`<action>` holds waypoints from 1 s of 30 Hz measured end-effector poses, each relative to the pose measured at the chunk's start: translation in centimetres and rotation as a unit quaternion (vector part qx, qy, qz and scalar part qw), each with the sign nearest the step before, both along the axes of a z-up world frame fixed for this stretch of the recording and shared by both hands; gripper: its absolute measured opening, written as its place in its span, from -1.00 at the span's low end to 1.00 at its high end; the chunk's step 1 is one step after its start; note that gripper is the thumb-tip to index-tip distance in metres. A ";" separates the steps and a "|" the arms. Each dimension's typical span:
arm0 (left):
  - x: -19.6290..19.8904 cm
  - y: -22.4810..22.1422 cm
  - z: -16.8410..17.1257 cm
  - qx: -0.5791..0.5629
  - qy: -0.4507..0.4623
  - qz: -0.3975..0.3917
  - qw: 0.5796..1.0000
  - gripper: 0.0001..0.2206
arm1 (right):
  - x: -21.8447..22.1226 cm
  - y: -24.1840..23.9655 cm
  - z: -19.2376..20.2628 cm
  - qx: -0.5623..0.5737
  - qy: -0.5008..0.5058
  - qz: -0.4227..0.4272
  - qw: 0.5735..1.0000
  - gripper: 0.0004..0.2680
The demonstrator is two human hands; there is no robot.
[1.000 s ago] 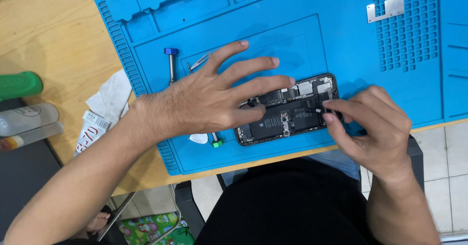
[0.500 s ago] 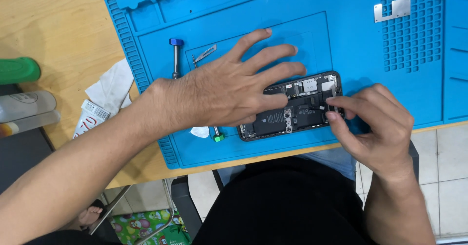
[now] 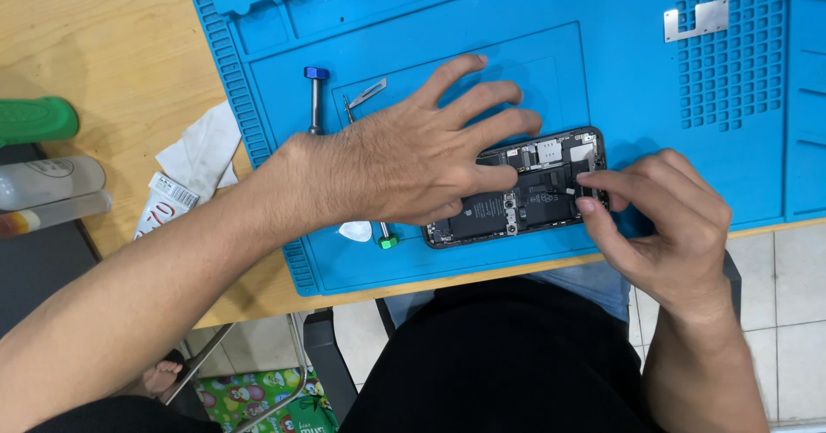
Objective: The person disassembles a smartphone on a blue work mat, using a screwdriver to remove screws and a suction cup to lift components. They carefully detach the camera module and other internal parts, placing them on the mat.
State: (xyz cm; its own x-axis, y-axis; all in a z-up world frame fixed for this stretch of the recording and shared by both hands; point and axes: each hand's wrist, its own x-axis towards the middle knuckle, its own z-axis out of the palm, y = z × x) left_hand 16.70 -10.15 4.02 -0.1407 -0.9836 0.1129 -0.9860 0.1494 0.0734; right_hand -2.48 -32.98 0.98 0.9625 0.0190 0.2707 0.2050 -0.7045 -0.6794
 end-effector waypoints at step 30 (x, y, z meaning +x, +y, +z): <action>-1.0 3.3 2.2 0.007 0.036 0.087 0.996 -0.45 | -0.2 -0.2 -0.1 0.021 -0.005 -0.002 1.000 -0.95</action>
State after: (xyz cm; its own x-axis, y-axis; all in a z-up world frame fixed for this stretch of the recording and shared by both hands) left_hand 15.74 -6.81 6.24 0.0390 -0.9939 0.1032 -0.9891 -0.0237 0.1450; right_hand -2.64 -33.19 0.90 0.9596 0.0045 0.2814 0.2102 -0.6764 -0.7059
